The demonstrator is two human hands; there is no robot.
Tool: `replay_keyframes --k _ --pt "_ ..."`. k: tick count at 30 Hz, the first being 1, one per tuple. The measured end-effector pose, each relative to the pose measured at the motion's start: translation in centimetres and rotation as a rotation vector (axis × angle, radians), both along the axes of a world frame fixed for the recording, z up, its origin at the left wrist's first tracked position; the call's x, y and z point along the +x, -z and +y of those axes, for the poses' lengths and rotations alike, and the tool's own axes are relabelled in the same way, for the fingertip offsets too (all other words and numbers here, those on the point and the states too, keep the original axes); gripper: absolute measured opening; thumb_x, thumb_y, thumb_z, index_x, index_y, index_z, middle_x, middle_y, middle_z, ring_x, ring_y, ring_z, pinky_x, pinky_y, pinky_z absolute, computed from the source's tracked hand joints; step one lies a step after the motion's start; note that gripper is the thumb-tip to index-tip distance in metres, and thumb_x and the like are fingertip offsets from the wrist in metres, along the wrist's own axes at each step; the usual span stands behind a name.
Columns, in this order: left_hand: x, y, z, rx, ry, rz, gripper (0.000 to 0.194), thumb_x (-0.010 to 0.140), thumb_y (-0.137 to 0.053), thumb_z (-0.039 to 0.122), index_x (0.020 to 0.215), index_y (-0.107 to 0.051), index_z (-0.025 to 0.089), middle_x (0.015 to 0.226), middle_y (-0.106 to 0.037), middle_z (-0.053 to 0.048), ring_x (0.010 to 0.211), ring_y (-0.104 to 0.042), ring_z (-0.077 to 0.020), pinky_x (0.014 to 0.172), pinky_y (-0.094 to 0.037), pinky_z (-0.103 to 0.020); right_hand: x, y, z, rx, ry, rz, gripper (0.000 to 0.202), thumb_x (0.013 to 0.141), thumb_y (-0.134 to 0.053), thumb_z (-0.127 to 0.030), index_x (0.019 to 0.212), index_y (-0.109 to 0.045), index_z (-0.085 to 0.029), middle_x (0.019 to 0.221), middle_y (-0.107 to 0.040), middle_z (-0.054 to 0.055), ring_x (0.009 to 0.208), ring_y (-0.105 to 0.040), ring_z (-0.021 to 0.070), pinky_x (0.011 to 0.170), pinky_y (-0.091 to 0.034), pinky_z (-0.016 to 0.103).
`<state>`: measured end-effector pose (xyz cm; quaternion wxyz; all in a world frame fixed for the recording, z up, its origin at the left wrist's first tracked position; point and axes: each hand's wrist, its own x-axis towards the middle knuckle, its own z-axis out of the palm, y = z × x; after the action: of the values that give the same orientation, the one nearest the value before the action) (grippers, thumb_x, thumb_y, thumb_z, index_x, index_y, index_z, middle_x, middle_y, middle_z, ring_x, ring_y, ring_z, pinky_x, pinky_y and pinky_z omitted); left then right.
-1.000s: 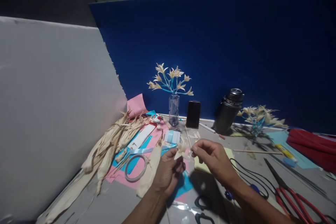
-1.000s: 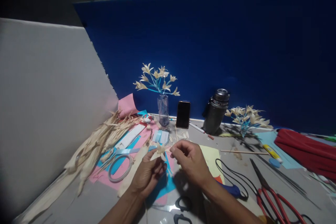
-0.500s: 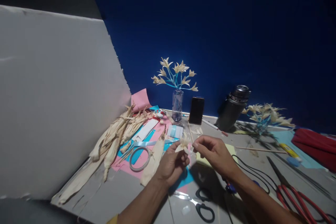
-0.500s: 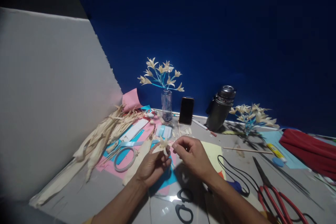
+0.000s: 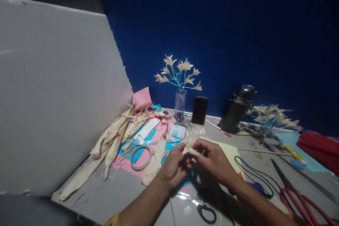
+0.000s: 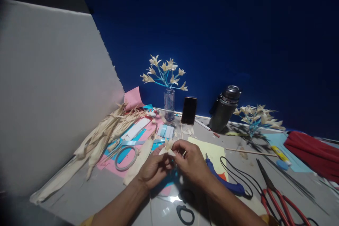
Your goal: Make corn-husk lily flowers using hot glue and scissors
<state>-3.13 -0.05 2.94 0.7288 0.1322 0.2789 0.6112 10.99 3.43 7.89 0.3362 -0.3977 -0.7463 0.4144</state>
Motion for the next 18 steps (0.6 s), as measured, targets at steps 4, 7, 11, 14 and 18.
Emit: replay_keyframes --k 4,7,11,14,18 --pt "-0.2 0.4 0.3 0.008 -0.025 0.048 0.038 0.054 -0.093 0.018 0.08 -0.066 0.012 0.065 -0.061 0.001 0.051 -0.049 -0.0057 0.048 -0.036 -0.018 -0.2 0.0 0.0 0.007 0.004 0.038 0.009 0.075 -0.061 -0.022 0.067 -0.06 -0.019 0.063 -0.059 -0.001 0.06 -0.052 0.0136 0.057 -0.04 0.023" --pt "-0.4 0.7 0.6 0.028 -0.059 0.093 0.033 0.054 -0.092 0.017 0.072 -0.065 0.013 0.061 -0.06 0.001 0.051 -0.051 -0.0074 0.052 -0.04 -0.02 -0.2 0.0 -0.1 0.01 0.001 0.077 0.009 0.074 -0.062 -0.021 0.066 -0.06 -0.018 0.062 -0.059 -0.002 0.059 -0.052 0.0131 0.056 -0.04 0.022" --pt "-0.9 0.5 0.5 0.061 -0.074 0.128 0.029 0.055 -0.091 0.015 0.067 -0.066 0.013 0.058 -0.058 0.003 0.048 -0.047 -0.0054 0.054 -0.041 -0.021 -0.2 -0.1 -0.1 0.028 -0.035 0.133 0.008 0.075 -0.062 -0.02 0.068 -0.064 -0.018 0.064 -0.062 -0.001 0.059 -0.055 0.0129 0.057 -0.042 0.021" --pt "-1.1 0.3 0.4 0.076 -0.044 0.145 0.028 0.053 -0.092 0.015 0.066 -0.067 0.012 0.059 -0.06 0.001 0.049 -0.048 -0.0056 0.052 -0.039 -0.02 0.0 -0.1 -0.2 0.045 -0.056 0.135 0.008 0.077 -0.062 -0.02 0.07 -0.066 -0.018 0.066 -0.064 0.0 0.061 -0.057 0.0136 0.058 -0.044 0.021" --pt "-1.4 0.1 0.4 0.118 -0.003 0.178 0.026 0.051 -0.09 0.012 0.066 -0.068 0.012 0.058 -0.061 0.0 0.05 -0.052 -0.0076 0.053 -0.042 -0.021 0.2 -0.1 -0.2 0.076 -0.06 0.108 0.009 0.079 -0.064 -0.022 0.071 -0.067 -0.018 0.067 -0.064 0.0 0.061 -0.056 0.0134 0.058 -0.044 0.022"
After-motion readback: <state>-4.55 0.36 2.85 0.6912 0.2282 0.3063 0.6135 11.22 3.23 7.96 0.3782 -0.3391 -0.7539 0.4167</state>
